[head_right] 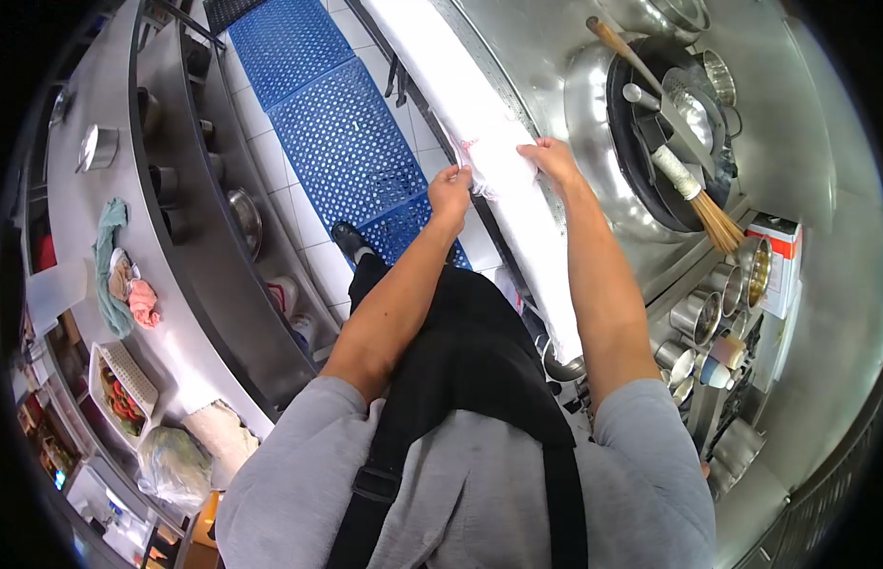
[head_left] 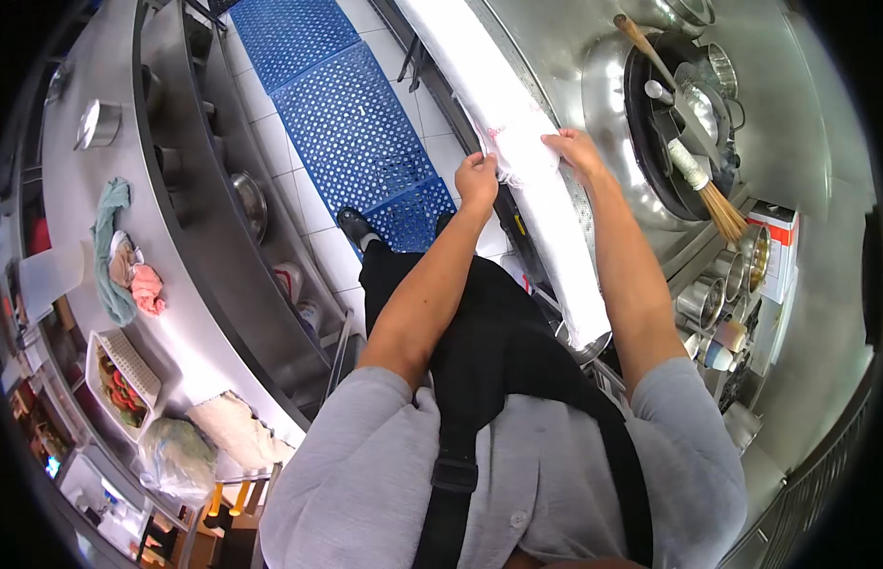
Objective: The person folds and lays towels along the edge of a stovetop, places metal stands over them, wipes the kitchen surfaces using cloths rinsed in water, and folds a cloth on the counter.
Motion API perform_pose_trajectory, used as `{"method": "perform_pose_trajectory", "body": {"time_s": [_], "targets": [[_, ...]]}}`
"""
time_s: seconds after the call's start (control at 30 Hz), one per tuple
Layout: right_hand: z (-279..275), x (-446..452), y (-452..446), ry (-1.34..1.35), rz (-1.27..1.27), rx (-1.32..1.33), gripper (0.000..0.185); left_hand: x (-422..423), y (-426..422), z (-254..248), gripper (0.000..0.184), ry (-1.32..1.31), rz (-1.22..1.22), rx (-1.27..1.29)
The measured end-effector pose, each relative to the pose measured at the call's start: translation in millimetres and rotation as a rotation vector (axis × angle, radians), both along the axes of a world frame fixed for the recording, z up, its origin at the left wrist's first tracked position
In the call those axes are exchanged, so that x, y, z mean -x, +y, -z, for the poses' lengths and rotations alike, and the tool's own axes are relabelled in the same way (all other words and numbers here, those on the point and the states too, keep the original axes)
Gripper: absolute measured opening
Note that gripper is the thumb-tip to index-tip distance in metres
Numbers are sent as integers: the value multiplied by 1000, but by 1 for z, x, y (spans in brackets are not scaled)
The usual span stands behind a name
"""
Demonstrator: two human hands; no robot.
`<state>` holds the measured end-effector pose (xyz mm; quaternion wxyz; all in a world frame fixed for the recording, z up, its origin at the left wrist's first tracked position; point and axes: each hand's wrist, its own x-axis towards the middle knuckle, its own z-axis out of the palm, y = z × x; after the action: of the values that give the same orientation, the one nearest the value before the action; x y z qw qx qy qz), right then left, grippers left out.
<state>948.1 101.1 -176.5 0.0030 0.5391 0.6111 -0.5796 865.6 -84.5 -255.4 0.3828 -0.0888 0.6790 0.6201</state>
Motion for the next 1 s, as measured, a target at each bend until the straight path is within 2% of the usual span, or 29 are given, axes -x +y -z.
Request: {"method": "perform_pose_trajectory", "body": {"time_s": [0.1,0.27,0.4,0.47,0.67,0.87,1.0], "targets": [[-3,-5,2,43,36,-15,31,-5,-1,-1,28,-13,-42,-49],[6,-13,22,69,34,-41,35,-5,-4,-23,22,-65,-100,-13],[-5,-17,24,175,22,114,41,-3,-7,-25,15,-55,-161,-34],[-7,-17,26,176,-5,191,43,-3,-8,-24,12,-111,-212,-148],[-17,-23,23,315,59,322,36,-11,-21,-42,23,-278,-228,-377],[-4,-28,16,186,123,177,29,-26,-28,-16,31,-367,-224,-385],[8,-24,13,59,29,21,30,-33,-25,8,35,-324,-179,-344]]}}
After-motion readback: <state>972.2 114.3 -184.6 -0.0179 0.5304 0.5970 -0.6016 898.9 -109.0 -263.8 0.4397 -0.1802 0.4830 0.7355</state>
